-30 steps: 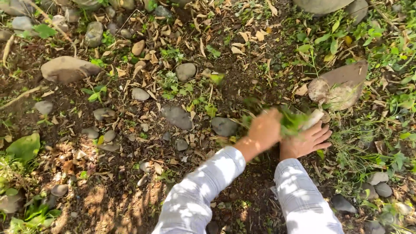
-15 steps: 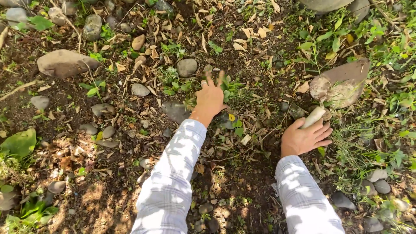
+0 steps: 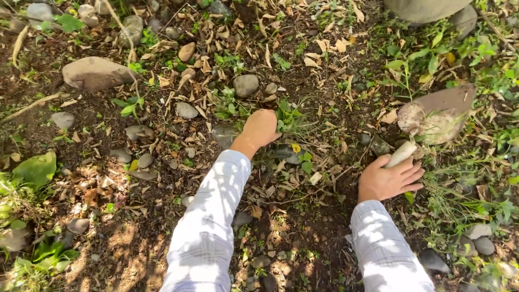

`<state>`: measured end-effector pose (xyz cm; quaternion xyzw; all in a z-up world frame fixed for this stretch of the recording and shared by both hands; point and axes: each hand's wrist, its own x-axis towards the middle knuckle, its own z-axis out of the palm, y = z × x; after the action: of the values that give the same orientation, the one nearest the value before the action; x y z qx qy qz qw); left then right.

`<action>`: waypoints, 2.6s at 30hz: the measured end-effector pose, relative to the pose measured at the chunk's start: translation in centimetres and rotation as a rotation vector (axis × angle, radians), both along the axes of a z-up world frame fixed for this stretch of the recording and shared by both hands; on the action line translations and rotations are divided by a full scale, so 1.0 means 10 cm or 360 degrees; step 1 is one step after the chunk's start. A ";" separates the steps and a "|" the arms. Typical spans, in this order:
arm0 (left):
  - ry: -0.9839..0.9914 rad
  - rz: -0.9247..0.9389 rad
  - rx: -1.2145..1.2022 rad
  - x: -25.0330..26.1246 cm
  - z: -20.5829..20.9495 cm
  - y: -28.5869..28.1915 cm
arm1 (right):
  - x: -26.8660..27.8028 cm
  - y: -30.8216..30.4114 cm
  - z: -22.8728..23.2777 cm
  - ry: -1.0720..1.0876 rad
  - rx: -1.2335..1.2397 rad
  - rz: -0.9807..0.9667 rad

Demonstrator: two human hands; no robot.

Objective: The person uses a small hand trowel to loosen soil and remove weeds from a rocky garden bed. They repeatedly dig around small plants, pull out weeds by hand, and clear debris from the ground.

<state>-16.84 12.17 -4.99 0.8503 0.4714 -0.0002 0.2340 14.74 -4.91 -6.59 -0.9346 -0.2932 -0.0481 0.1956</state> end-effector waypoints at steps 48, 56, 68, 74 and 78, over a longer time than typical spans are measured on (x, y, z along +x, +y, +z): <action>0.0528 0.0502 -0.0863 -0.49 1.76 0.40 | 0.00 -0.01 0.00 -0.0237 0.0050 0.0090; 0.0218 0.1070 -0.0218 -0.50 0.71 1.46 | 0.03 0.02 -0.09 -0.0216 0.0056 0.0078; 0.0470 0.1095 -0.0076 -0.46 -0.24 1.67 | 0.17 -0.01 -0.37 -0.0256 0.0113 -0.0024; 0.0319 0.0698 0.0110 -0.35 0.02 1.49 | 0.14 -0.01 -0.31 -0.0266 0.0058 0.0007; 0.0363 0.0353 0.0024 0.22 0.71 0.92 | 0.14 0.00 -0.28 -0.0268 0.0065 0.0046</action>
<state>-14.61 21.36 2.09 0.7892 0.5859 -0.0675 0.1711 16.10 -4.93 -9.35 -0.9187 -0.3211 -0.1296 0.1899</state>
